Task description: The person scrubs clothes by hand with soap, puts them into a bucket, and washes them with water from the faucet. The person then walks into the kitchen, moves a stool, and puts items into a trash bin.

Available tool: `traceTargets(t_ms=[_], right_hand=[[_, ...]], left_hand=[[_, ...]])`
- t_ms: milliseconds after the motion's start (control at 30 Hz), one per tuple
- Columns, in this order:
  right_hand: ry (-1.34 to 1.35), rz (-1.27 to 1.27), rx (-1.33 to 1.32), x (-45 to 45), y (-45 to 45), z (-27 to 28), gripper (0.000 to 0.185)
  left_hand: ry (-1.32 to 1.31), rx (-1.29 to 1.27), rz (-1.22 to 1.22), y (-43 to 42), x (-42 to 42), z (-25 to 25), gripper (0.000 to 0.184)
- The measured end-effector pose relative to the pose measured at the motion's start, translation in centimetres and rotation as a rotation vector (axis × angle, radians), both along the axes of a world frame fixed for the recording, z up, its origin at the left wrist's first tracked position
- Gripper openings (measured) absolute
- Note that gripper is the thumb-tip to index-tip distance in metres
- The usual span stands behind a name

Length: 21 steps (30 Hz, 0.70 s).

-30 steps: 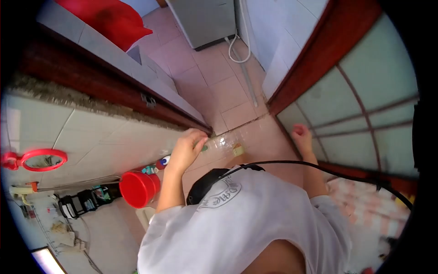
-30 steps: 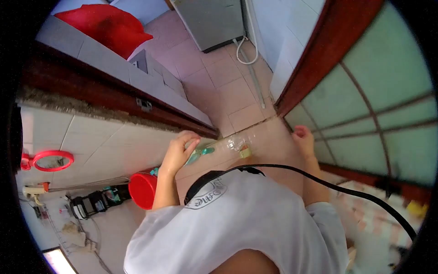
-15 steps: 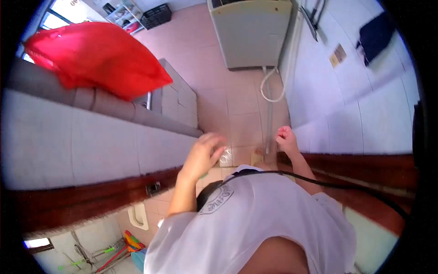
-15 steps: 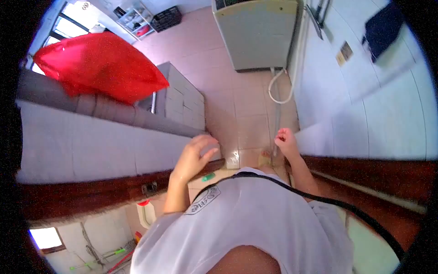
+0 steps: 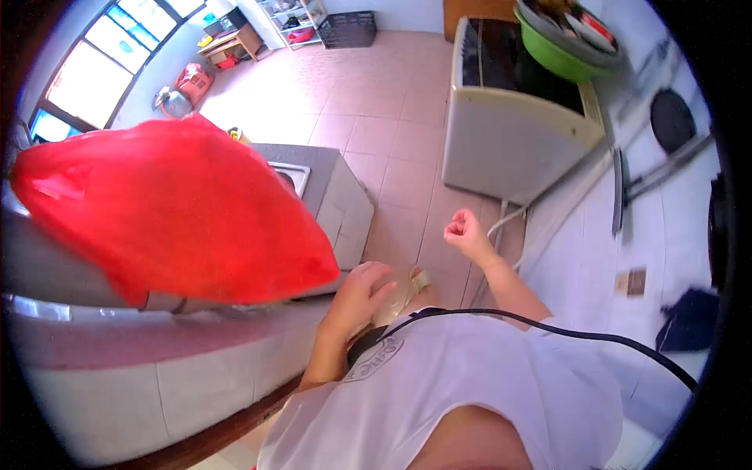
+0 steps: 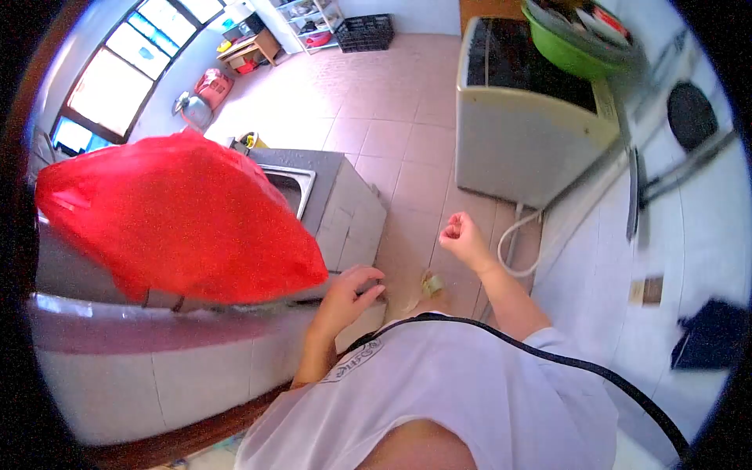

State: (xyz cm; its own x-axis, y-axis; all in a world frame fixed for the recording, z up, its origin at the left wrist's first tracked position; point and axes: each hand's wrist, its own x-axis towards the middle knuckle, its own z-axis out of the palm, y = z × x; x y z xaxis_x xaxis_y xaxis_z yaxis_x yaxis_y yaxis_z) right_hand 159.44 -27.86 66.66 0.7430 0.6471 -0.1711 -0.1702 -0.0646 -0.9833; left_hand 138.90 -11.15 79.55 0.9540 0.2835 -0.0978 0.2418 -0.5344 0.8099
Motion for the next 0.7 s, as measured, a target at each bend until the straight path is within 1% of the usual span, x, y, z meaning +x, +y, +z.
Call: traceTargets(t_ms=[67, 133, 167, 233, 267, 300, 333, 367, 433, 467, 533, 633, 700], right_hand=[[-0.019, 0.008, -0.053, 2.8, 1.2, 0.1, 0.032], [0.008, -0.026, 0.008, 6.7, 2.8, 0.3, 0.030], [0.008, -0.002, 0.006, 8.1, 3.4, 0.3, 0.030], [-0.169, -0.109, -0.218, 11.2, 4.4, 0.5, 0.028], [-0.170, -0.088, -0.210, 13.1, 4.4, -1.0, 0.028], [-0.177, -0.135, -0.200, 15.0, 4.4, -3.2, 0.026], [-0.187, -0.178, -0.190, 16.5, 5.0, -4.6, 0.024], [-0.194, -0.148, -0.185, 17.7, 6.0, -4.4, 0.024], [-0.026, -0.088, -0.055, 20.1, 7.2, -3.8, 0.021], [-0.019, -0.056, -0.068, 21.5, 8.1, -3.6, 0.021], [-0.094, 0.002, -0.123, 25.7, 12.0, -2.5, 0.019], [-0.042, 0.132, -0.048, 31.1, 18.3, -0.5, 0.016], [-0.053, 0.230, -0.069, 34.5, 22.7, 0.7, 0.014]], left_hand=[[-0.135, 0.169, -0.102, 1.6, 3.0, -0.8, 0.024], [-0.138, 0.130, -0.066, 3.0, 6.8, 0.0, 0.024], [-0.117, 0.083, -0.073, 3.6, 8.2, 0.4, 0.024], [-0.099, 0.046, -0.060, 5.3, 10.8, 0.8, 0.025], [-0.139, 0.112, -0.069, 6.2, 12.1, 0.3, 0.025], [-0.180, 0.177, -0.076, 7.3, 13.3, -0.1, 0.026], [-0.181, 0.183, -0.050, 8.3, 14.2, -0.1, 0.026], [-0.145, 0.170, -0.006, 9.5, 15.1, -0.2, 0.026], [-0.093, 0.147, 0.068, 11.8, 16.7, -0.5, 0.026], [-0.068, 0.176, 0.133, 13.0, 17.4, -0.5, 0.026], [-0.051, 0.214, 0.227, 15.1, 19.2, -0.5, 0.026], [-0.010, 0.206, 0.447, 17.4, 21.1, 0.3, 0.023], [0.000, 0.161, 0.553, 18.6, 22.5, 1.2, 0.022]])
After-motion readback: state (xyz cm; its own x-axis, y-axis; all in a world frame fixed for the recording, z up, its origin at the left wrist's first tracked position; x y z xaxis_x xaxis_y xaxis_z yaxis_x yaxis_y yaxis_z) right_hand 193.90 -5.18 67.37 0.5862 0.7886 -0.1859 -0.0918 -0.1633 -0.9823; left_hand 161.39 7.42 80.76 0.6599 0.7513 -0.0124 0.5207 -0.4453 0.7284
